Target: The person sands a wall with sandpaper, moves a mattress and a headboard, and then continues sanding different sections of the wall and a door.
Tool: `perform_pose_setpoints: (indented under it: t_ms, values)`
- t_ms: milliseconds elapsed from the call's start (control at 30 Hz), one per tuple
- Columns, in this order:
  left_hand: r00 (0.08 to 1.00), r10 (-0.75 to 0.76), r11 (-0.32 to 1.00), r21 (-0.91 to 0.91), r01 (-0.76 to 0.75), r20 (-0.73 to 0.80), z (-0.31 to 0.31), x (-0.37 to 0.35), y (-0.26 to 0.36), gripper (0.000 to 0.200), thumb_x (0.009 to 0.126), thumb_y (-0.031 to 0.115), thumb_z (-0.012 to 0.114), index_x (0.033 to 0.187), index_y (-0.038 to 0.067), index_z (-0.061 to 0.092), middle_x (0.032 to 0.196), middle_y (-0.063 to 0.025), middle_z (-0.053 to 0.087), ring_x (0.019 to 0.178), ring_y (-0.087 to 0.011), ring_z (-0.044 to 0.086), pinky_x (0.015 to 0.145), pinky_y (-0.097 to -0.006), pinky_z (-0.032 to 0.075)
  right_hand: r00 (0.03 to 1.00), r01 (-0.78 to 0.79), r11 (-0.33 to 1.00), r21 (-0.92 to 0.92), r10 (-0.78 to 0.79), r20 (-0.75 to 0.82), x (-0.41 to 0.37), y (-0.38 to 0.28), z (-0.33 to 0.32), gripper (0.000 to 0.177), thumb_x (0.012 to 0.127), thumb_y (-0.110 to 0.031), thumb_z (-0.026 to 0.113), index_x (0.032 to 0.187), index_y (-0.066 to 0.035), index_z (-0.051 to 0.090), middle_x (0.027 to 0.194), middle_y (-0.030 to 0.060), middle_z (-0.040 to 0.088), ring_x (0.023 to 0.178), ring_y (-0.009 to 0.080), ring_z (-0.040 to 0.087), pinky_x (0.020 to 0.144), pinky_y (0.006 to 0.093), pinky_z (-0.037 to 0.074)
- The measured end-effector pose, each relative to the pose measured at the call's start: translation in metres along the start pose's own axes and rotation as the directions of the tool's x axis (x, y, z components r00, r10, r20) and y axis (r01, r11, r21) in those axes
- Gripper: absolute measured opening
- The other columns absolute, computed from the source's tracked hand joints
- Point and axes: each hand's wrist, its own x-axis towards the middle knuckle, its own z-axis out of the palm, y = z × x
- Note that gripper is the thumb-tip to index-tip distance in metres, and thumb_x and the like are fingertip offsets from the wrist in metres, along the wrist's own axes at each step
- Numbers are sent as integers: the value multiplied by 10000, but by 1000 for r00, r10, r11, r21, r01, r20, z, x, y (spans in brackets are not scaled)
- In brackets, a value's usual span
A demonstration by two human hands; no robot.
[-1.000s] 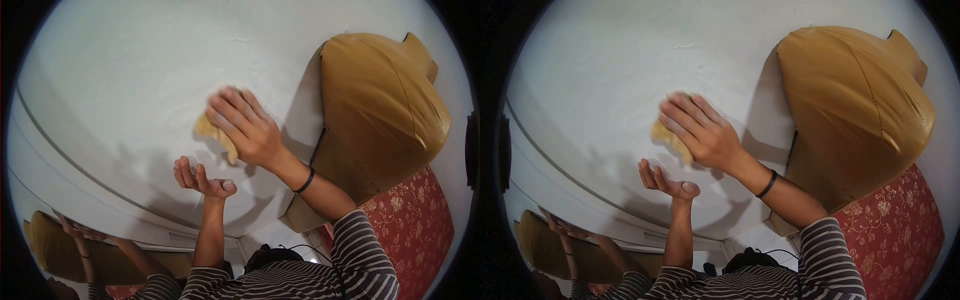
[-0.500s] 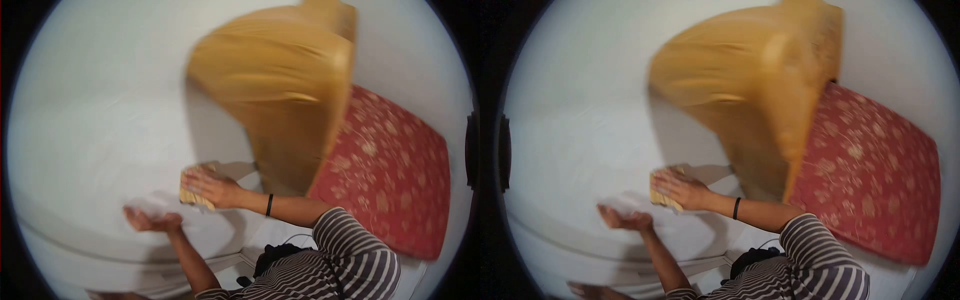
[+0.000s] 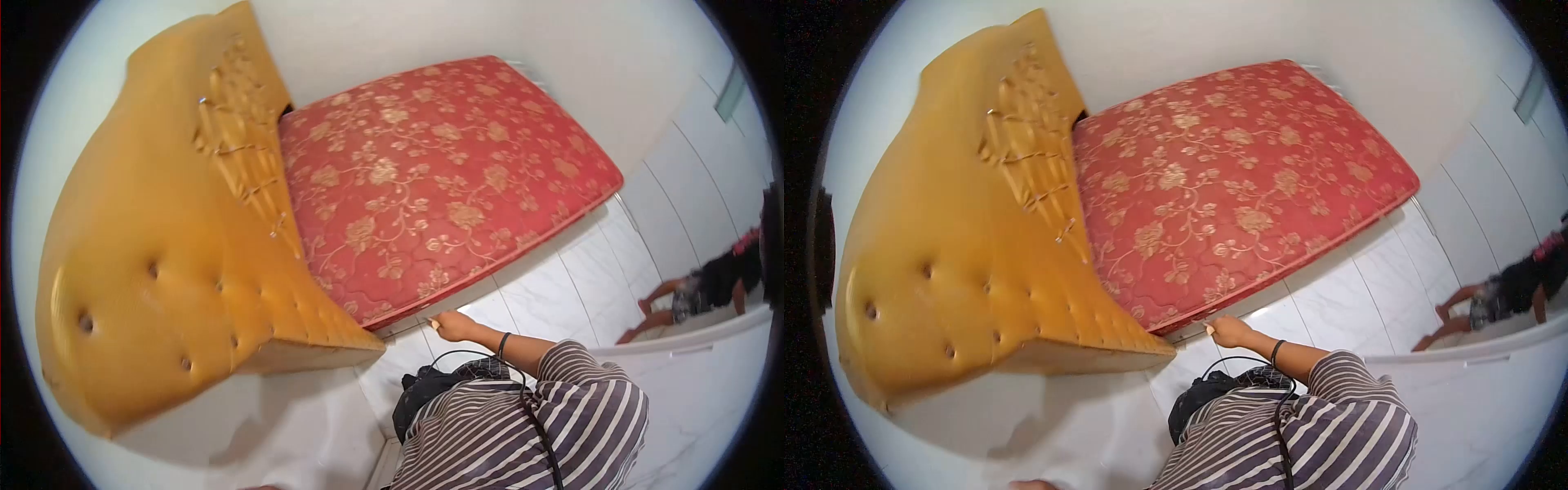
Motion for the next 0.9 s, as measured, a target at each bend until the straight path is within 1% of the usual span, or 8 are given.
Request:
perform_pose_setpoints:
  t_ms: [33,100,167,200,267,500,700,900]
  values:
    - [989,106,994,11,-108,106,9,-13,25,520,1023,293,607,1342,-97,482,1259,-222,556,1058,-349,557,899,-448,479,998,-44,999,25,45,-33,-4,11,0,225,876,-127,540,1043,-55,671,938,276,695,926,477,668,816,568,507]
    - [889,13,849,-474,231,457,41,-110,32,208,957,63,492,1122,-24,586,1204,-231,621,1089,-408,608,1037,-540,448,986,-122,990,73,129,-104,-5,28,0,234,879,-127,538,1054,-48,671,942,284,691,926,480,665,809,566,504]
    - [708,123,804,-488,340,696,45,-172,79,106,860,27,529,957,27,573,1158,-239,623,1104,-426,580,1020,-540,437,956,-160,975,156,192,-222,-8,21,1,230,830,-132,538,907,-23,725,918,309,691,913,493,669,851,578,511]
    - [659,244,770,-555,314,712,49,-206,90,343,844,21,538,1180,-41,557,961,-159,589,1026,-389,567,999,-516,436,958,-169,971,170,203,-201,-13,16,-2,235,841,-143,540,941,-37,724,917,299,694,910,489,671,844,579,511]
    - [447,353,693,-550,466,822,41,-203,138,512,702,-3,548,1211,-22,590,899,-130,631,918,-355,555,919,-485,441,961,-177,960,217,216,-174,-29,-1,-6,249,868,-162,539,1017,-68,715,920,275,701,899,482,673,829,577,513]
    - [266,668,515,-690,509,695,57,-181,252,593,745,69,683,1324,3,570,816,-92,605,880,-326,567,870,-464,438,972,-204,938,280,228,-56,-54,32,-18,279,928,-199,508,1126,-120,688,992,248,713,942,466,671,838,571,518]
    - [91,685,561,-603,567,723,85,-207,360,457,788,68,708,1240,37,649,937,-132,697,929,-343,630,888,-460,473,951,-190,921,339,258,-168,-79,110,-113,359,1047,-342,477,1182,-92,695,906,270,697,833,468,661,772,562,503]
    - [252,798,315,-735,600,547,66,-184,580,417,774,-13,642,1187,31,671,946,-143,713,877,-301,666,832,-411,525,866,-211,914,346,339,-367,-134,214,-246,311,1005,-221,489,1199,-70,680,910,264,695,848,464,659,757,563,491]
